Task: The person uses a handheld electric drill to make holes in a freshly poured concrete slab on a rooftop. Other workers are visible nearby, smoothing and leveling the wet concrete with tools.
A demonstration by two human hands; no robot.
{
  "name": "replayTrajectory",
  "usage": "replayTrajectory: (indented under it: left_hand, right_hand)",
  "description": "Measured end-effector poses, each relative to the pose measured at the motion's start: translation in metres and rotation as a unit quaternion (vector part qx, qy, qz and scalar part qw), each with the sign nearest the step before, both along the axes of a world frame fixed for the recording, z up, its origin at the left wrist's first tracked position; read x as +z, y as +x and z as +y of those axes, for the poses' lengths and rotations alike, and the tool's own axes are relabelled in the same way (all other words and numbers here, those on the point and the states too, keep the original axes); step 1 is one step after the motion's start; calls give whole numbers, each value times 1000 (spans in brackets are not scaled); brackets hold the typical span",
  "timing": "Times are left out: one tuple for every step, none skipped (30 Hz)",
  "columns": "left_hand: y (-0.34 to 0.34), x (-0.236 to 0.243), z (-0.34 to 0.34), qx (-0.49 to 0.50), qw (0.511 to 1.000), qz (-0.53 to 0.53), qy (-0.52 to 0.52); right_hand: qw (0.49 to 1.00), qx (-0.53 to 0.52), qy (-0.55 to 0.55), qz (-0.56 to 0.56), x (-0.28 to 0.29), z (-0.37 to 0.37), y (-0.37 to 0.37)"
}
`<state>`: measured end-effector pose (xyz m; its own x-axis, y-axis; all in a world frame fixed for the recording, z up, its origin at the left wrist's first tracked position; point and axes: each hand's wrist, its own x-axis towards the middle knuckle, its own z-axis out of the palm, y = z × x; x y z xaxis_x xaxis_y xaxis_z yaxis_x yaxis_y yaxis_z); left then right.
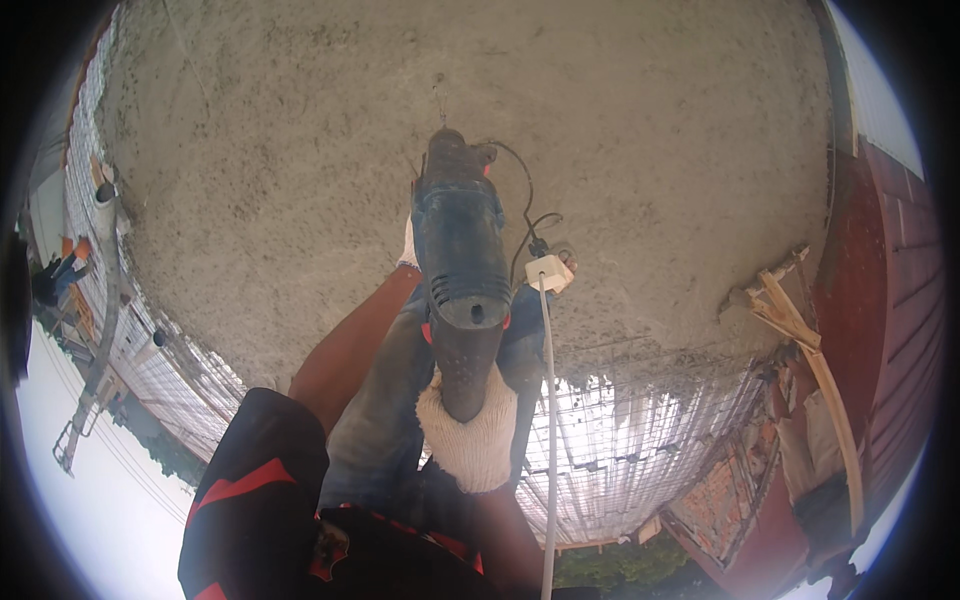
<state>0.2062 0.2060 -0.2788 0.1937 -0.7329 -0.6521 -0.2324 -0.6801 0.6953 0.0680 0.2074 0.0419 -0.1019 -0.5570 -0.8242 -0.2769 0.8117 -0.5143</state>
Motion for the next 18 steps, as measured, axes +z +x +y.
replayTrajectory:
  left_hand:
    - [2, -1, -1, -26, 1000, -14, -4]
    - [3, -1, -2, -19, 1000, -6, -11]
    - [5, -1, -2, -11, 1000, 2, -18]
    - [6, -2, -3, -2, 1000, 11, -26]
    - [7, -4, -2, 13, 1000, 15, -17]
    - [8, -7, -1, 28, 999, 19, -8]
    - [8, -11, 0, 43, 999, 23, 2]
    - [9, -16, 3, 36, 999, 7, -24]
    - [10, -22, 6, 28, 998, -9, -48]
    - [11, -28, 10, 20, 997, -23, -72]
    - [12, -35, 13, 55, 994, 40, -82]
    - [12, -42, 13, 89, 986, 102, -93]
    - [13, -47, 14, 120, 978, 143, -91]
    - [14, -49, 14, 151, 968, 182, -89]
    - [15, -48, 13, 180, 960, 202, -74]
    - [15, -44, 10, 189, 960, 198, -65]
    - [16, -38, 6, 198, 959, 195, -56]
    - [16, -29, 1, 188, 966, 169, -53]
  right_hand:
    - [1000, 15, 5, 14, 0, -1, 1]
    - [999, 29, 10, 27, 1, -3, 2]
    - [997, 52, 27, 51, 2, -5, 4]
    - [999, 24, 16, 24, 4, -7, 4]
    - [1000, 5, 17, 7, 7, -8, 4]
    - [1000, -14, 17, -11, 9, -11, 5]
    - [1000, -19, 17, -13, 10, -13, 6]
    - [999, -25, 17, -16, 11, -14, 8]
    - [999, -21, 38, -7, 12, -16, 9]
    - [999, -30, 33, -20, 14, -17, 8]
    - [998, -29, 48, -22, 14, -18, 8]
    - [997, -30, 61, -24, 13, -19, 7]
    - [998, -31, 49, -23, 13, -19, 6]
    - [999, -31, 36, -22, 12, -20, 6]
    - [999, -13, 35, -10, 12, -19, 6]
    - [999, -21, 22, -21, 9, -20, 5]
    - [999, -11, 22, -22, 7, -21, 4]
    - [999, 5, 35, -3, 7, -20, 4]
